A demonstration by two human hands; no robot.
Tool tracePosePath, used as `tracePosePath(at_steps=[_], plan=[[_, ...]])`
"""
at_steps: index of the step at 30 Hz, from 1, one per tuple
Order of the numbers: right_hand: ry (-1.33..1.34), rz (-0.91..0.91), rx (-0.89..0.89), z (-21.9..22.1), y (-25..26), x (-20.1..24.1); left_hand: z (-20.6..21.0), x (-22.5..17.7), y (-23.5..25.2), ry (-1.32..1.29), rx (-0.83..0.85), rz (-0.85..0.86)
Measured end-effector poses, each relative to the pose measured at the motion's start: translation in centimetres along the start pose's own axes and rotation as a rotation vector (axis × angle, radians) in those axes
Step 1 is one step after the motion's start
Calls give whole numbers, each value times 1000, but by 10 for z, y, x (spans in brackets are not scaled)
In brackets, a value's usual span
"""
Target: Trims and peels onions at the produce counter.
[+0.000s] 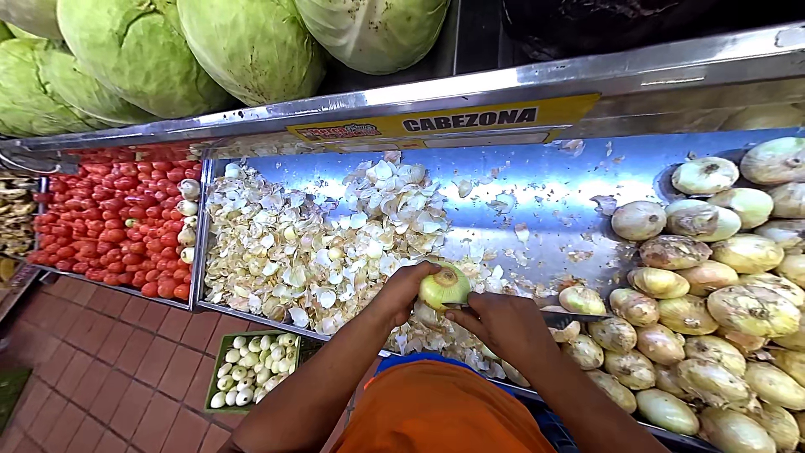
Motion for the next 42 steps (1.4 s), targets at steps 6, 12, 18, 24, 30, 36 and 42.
tracePosePath(at_steps=[6, 12, 18, 24, 30, 36, 42], plan=[[-10, -122, 143, 15, -8, 20, -1, 12, 4, -209, -44, -97], [61, -108, 504, 38, -12, 15, -3, 21, 7, -349, -67, -187], [199, -86, 697, 0, -26, -17, -5, 12, 4, -331, -86, -97], [38, 98, 74, -17, 1, -16, 9, 13, 1, -328, -136, -39], [-44, 156, 28, -8, 3, -17, 20, 31, 1, -413, -180, -46], [-85, 135, -122, -4, -4, -18, 24, 38, 0, -440, -227, -33], [-77, 111, -178, 1, -6, -20, 29, 38, 0, -463, -241, -39]])
Point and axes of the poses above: each hand's wrist, its own y-axis towards the middle knuckle, its own z-axis out of the palm, x = y × z, the point moved 8 cm from there along y, towards the middle knuckle, and after that the axes turned 15 degrees about -y, right-handed, at the moved point
